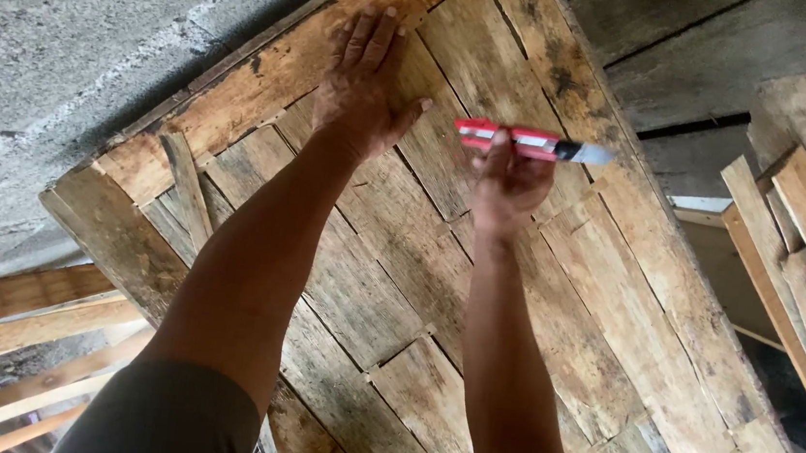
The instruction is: The person is using a utility knife to cut and size thin wood strips for a woodworking project.
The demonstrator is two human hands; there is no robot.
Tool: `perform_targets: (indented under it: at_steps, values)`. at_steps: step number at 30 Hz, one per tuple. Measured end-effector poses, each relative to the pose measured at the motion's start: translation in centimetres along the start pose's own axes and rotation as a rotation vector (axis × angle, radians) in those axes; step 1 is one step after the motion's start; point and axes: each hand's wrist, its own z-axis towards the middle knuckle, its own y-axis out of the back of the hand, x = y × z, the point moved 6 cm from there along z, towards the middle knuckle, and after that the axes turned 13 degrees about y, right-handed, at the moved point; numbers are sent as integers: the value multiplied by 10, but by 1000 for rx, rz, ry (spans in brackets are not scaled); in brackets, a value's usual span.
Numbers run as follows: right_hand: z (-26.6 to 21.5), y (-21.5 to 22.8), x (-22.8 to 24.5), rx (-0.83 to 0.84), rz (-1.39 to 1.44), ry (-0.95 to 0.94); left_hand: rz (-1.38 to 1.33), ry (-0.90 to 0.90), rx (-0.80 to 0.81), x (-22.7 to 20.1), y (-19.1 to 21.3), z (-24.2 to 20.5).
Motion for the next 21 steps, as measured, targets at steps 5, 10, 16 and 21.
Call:
perform_targets:
  at_steps: [5,10,16,21]
  values:
    - [26,-3,1,-4,47,54,12,0,8,-2,5,-1]
    - [-15,17,38,9,283,13,20,18,40,-1,-1,1]
    - [-142,79,84,-67,30,-184,-4,20,32,4,-4,1]
    - [-229,125,137,107,-112,-82,-318,-11,-28,24,-8,2]
